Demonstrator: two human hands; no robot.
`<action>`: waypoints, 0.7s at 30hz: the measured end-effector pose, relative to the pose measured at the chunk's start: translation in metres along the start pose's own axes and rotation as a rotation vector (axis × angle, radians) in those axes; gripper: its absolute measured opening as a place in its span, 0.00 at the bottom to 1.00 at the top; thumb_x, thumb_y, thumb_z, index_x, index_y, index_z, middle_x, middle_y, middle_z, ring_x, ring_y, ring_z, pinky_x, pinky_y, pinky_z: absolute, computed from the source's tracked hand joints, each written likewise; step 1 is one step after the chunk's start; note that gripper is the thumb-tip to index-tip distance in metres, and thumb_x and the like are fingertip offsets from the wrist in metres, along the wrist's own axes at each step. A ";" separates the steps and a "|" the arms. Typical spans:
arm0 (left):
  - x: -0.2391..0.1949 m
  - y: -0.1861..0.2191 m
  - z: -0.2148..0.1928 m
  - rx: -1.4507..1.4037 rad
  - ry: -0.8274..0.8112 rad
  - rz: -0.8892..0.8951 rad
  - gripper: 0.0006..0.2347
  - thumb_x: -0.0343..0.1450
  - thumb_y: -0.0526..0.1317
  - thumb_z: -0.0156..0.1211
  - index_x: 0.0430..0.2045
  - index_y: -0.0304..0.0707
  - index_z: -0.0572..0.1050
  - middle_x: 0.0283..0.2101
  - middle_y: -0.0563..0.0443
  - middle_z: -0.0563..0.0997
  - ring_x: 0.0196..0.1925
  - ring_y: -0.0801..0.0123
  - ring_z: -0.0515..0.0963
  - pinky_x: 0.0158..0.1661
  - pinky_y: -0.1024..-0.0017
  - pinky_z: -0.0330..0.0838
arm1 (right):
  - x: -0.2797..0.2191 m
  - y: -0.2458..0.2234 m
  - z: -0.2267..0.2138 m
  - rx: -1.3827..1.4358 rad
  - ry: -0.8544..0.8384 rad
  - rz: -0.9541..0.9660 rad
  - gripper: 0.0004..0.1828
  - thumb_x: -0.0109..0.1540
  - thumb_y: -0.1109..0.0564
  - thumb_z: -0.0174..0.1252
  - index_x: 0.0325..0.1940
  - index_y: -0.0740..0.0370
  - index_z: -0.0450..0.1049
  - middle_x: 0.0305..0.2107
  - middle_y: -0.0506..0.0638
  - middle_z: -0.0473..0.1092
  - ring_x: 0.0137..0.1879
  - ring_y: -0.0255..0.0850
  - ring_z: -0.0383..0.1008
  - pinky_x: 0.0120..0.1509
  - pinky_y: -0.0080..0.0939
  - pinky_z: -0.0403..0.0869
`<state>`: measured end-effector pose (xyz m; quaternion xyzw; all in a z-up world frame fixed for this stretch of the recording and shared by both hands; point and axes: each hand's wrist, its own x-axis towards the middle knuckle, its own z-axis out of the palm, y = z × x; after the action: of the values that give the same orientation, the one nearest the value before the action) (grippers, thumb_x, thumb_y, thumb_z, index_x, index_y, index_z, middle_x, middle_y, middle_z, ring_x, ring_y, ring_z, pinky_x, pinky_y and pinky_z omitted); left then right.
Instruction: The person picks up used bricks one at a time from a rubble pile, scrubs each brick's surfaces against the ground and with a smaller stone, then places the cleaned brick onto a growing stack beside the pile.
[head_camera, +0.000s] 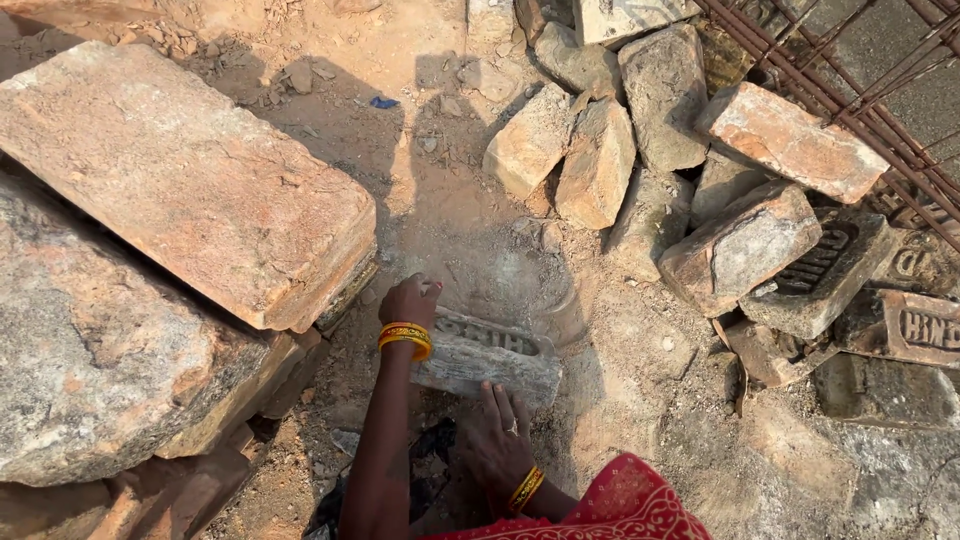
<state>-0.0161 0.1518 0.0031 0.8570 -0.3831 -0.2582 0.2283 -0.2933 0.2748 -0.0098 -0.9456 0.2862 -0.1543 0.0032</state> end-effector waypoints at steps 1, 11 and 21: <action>-0.002 -0.003 -0.002 -0.036 -0.050 -0.047 0.18 0.72 0.54 0.60 0.48 0.43 0.81 0.46 0.41 0.84 0.46 0.49 0.83 0.45 0.53 0.77 | -0.005 -0.003 -0.004 0.067 0.009 -0.028 0.30 0.58 0.36 0.61 0.58 0.54 0.74 0.72 0.72 0.48 0.76 0.65 0.49 0.74 0.70 0.48; -0.006 -0.035 0.012 -0.207 -0.034 -0.037 0.19 0.70 0.52 0.61 0.52 0.46 0.79 0.47 0.45 0.85 0.49 0.52 0.84 0.48 0.57 0.76 | -0.032 -0.008 0.001 0.459 -0.359 -0.026 0.18 0.62 0.45 0.63 0.55 0.50 0.77 0.57 0.53 0.67 0.63 0.57 0.64 0.65 0.65 0.59; -0.015 -0.022 0.001 -0.166 -0.120 -0.067 0.20 0.71 0.53 0.60 0.55 0.47 0.76 0.49 0.47 0.83 0.50 0.56 0.83 0.49 0.57 0.76 | -0.004 -0.009 0.004 0.215 -0.087 -0.091 0.33 0.64 0.39 0.59 0.71 0.51 0.66 0.71 0.67 0.52 0.77 0.63 0.50 0.75 0.69 0.51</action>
<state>-0.0141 0.1765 -0.0065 0.8306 -0.3444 -0.3472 0.2664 -0.2903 0.2846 -0.0137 -0.9576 0.2244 -0.1432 0.1101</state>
